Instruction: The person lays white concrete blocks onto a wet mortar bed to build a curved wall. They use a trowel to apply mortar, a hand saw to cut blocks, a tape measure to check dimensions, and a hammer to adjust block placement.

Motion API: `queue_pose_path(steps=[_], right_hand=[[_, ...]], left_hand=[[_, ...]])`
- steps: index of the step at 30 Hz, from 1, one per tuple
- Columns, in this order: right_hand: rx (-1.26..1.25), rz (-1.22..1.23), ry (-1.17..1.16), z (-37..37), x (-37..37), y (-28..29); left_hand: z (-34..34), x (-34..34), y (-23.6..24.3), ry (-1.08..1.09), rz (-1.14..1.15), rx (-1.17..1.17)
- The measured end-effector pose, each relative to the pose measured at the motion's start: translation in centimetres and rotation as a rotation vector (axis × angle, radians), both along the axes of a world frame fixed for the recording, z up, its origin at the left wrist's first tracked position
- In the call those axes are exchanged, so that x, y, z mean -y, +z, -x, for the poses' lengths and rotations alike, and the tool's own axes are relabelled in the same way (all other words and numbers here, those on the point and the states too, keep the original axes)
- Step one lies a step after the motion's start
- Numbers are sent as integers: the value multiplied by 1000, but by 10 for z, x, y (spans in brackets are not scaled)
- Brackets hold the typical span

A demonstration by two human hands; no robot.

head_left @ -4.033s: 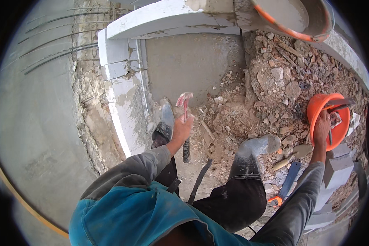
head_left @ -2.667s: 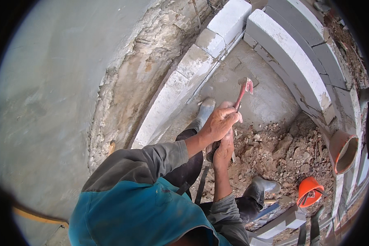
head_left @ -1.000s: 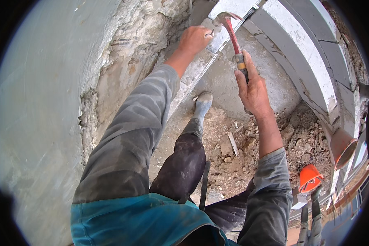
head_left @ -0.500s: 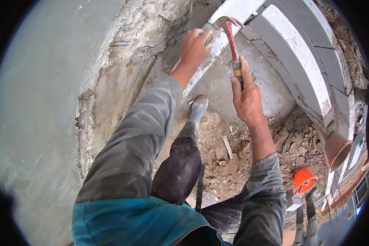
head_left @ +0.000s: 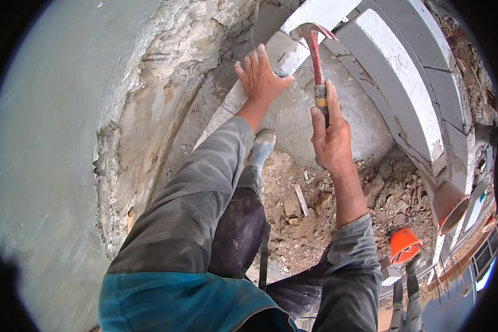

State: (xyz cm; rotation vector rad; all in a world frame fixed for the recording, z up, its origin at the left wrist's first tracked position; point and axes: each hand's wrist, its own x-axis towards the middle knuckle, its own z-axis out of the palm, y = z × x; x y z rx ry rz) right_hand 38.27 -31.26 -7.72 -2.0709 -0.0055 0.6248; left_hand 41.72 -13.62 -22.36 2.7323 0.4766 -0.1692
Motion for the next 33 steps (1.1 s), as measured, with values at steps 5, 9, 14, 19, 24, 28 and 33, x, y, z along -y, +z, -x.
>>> queue_pose_path(steps=[5,9,14,19,24,28,33], right_hand=[[-138,56,111,-7,7,-3],[42,12,11,5,-2,-7],[-61,-13,32,1,-1,-3],[-27,33,63,11,-1,-13],[71,12,16,16,-10,-13],[39,69,91,9,0,-11],[131,54,37,15,-10,-12]], left_hand=[[1,5,-5,19,-73,92],[0,5,-6,15,-68,106],[3,5,-3,25,-43,43],[0,6,-3,13,-42,31],[1,1,-5,1,-49,48],[3,8,0,4,-26,-18],[4,3,-7,7,-32,39]])
